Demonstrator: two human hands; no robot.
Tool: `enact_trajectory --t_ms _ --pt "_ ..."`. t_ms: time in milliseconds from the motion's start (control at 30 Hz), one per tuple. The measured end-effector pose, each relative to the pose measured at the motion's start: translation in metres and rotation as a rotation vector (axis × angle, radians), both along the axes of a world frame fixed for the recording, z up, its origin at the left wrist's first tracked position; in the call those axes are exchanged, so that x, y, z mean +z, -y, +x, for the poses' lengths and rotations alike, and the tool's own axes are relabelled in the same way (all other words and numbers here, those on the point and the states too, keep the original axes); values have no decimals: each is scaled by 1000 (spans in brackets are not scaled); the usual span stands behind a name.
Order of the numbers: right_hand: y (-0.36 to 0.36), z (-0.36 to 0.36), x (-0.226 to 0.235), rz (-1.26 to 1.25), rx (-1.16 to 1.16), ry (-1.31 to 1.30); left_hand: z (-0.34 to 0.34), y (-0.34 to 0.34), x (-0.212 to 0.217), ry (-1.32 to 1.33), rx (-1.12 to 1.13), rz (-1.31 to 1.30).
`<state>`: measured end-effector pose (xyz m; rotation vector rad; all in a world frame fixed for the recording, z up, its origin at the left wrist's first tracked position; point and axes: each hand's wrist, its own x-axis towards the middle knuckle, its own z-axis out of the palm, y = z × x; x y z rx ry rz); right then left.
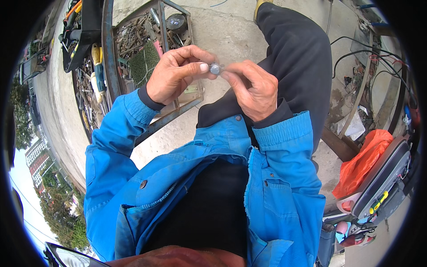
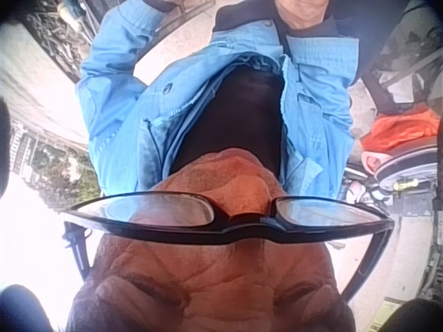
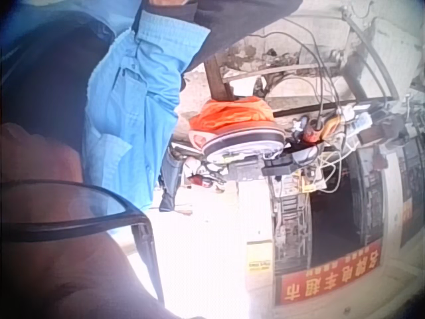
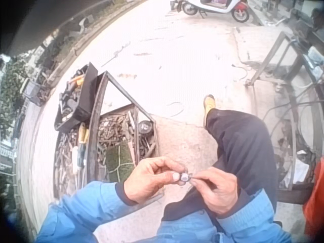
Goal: The person handles small metal parts, repeatedly assembling and disassembling them by hand. They then use pliers to adjust a component on one of the parts. The task involves repeated manipulation of the same small objects without a visible final assembly state.
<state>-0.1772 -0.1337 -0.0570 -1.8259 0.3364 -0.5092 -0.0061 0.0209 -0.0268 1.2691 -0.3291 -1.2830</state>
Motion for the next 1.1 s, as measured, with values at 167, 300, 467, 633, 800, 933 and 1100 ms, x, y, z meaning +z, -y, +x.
enact_trajectory --t_ms 167,300,467,633,800,933,1100 --pt "0 0 0 29 9 -10 1 -1 -6 -92 19 -9" --pt "-2 1 0 51 7 -24 3 -3 -10 -139 4 13" --pt "-4 0 -2 179 10 -80 5 -2 -7 -159 -39 44" --pt "-4 -1 -4 237 8 -87 2 0 1 -133 -48 56" --pt "-2 -1 -5 242 10 -83 1 2 4 -48 -99 50" --pt "-2 -2 -5 243 22 -79 1 1 6 10 -118 55" --pt "-2 -2 -5 264 16 -80 4 0 6 20 -145 51"
